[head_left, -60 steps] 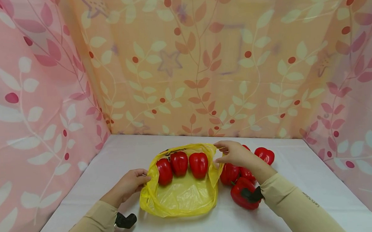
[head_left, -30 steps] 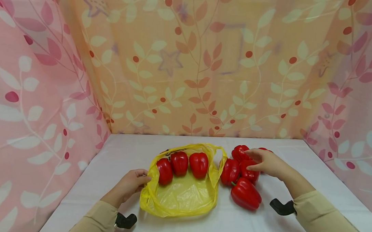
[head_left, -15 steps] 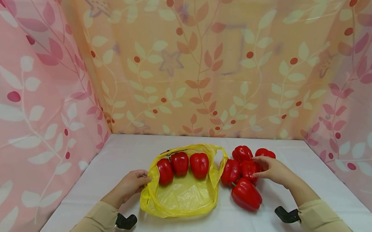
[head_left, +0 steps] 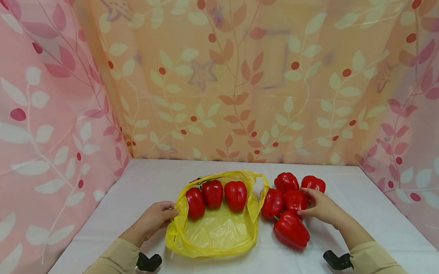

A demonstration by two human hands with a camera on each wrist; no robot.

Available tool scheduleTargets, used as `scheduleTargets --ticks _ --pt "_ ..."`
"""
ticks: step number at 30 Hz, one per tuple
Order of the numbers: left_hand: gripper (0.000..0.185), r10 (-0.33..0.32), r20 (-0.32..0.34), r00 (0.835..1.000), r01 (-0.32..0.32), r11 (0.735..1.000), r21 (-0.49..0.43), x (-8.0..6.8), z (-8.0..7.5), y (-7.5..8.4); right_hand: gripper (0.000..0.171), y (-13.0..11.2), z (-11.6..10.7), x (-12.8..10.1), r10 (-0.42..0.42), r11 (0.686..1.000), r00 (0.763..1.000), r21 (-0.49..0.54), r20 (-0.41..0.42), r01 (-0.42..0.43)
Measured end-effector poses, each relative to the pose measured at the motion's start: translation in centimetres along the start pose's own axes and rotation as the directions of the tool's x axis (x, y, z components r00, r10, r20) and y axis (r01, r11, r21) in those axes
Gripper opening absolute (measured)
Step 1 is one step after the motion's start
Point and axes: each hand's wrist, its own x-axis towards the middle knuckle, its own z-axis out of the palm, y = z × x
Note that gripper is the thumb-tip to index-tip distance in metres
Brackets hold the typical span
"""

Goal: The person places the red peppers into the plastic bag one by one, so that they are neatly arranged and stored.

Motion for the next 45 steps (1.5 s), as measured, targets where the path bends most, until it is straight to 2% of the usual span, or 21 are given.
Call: scheduleTargets --ticks 5,9,18,29,45 --pt "0.023 0.002 0.006 1.000 -0.002 1.000 0.001 0.0 0.0 0.0 0.102 0.2 0.5 0.0 -0.010 1.000 1.000 -0.007 0.007 0.010" --pt "0.023 0.004 0.014 1.000 -0.004 1.000 -0.003 -0.1 0.0 0.0 0.105 0.2 0.7 0.0 0.003 1.000 1.000 0.026 0.013 -0.004" --pt "0.025 0.017 0.037 0.999 -0.016 1.000 -0.016 0.0 -0.1 0.0 0.103 0.3 0.9 -0.1 0.007 0.998 1.000 0.068 0.019 -0.008" --pt "0.024 0.021 0.041 0.999 -0.021 1.000 -0.013 0.1 -0.1 0.2 0.108 0.3 0.4 0.0 -0.022 1.000 1.000 -0.003 0.002 0.022" --pt "0.024 0.016 0.034 0.999 -0.015 1.000 -0.015 0.1 0.0 0.0 0.104 -1.6 -1.6 -0.8 -0.041 0.999 0.999 -0.025 -0.002 0.041"
